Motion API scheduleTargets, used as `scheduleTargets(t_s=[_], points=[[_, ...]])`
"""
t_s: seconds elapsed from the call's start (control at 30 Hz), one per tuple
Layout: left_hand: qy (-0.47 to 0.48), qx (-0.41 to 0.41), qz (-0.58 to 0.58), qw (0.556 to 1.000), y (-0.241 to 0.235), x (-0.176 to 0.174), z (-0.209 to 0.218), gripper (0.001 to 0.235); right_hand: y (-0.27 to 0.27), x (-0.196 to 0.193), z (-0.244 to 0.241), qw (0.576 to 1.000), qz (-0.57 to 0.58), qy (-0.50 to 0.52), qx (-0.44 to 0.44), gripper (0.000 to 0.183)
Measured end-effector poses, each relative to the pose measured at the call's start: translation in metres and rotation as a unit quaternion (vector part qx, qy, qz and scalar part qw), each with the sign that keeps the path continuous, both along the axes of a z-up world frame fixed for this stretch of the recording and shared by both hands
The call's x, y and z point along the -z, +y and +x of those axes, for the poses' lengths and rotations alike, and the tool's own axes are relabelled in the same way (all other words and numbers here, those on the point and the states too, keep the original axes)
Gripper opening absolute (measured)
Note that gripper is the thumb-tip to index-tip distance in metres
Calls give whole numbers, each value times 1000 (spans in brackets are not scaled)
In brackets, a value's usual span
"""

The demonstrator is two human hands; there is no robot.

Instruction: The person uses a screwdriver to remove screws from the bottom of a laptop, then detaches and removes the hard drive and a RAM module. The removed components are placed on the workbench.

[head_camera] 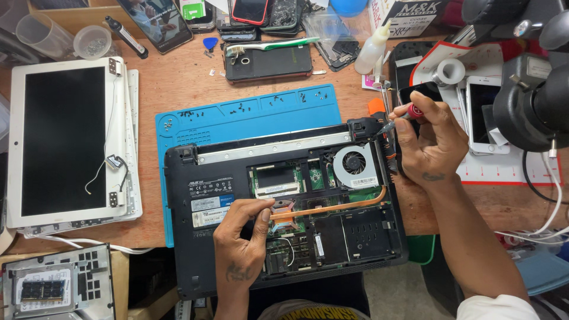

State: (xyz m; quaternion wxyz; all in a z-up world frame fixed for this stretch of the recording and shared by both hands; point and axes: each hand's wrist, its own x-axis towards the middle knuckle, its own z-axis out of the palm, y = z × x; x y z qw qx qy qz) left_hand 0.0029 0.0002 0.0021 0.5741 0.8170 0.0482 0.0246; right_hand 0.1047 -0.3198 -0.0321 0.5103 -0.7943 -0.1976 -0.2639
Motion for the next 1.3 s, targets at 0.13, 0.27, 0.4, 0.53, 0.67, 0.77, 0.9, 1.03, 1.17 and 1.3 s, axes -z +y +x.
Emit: scheduleTargets(t_s=[0.13,0.27,0.4,0.53,0.67,0.77,0.9,1.03,1.17,1.3], points=[[-1,0,1,1000,0,0,-1,14,0,1,0,1000,21,-11,6,38],[-15,5,13,1000,1,1,0,14,-2,2,0,999,29,-13,7,37],[-14,5,17,1000,1,0,-1,14,0,3,2,1000,19,-11,-6,37],[4,-1,11,1000,0,0,-1,14,1,1,2,1000,-8,-17,1,37],[-10,5,12,1000,1,1,0,13,2,-1,2,1000,-15,-21,1,38],[-18,8,14,1000,2,2,-1,13,2,-3,1,1000,3,0,-9,40],[0,1,8,1000,1,2,-1,14,1,-5,1,1000,9,12,-19,42],[-9,8,22,1000,1,-1,1,14,1,-5,1,999,-31,-18,-16,41],[-6,30,48,998,0,-10,3,15,1,-5,-2,997,-62,3,35,42],[34,99,117,988,-1,-26,7,20,1,-6,-3,998,-53,11,44,41]])
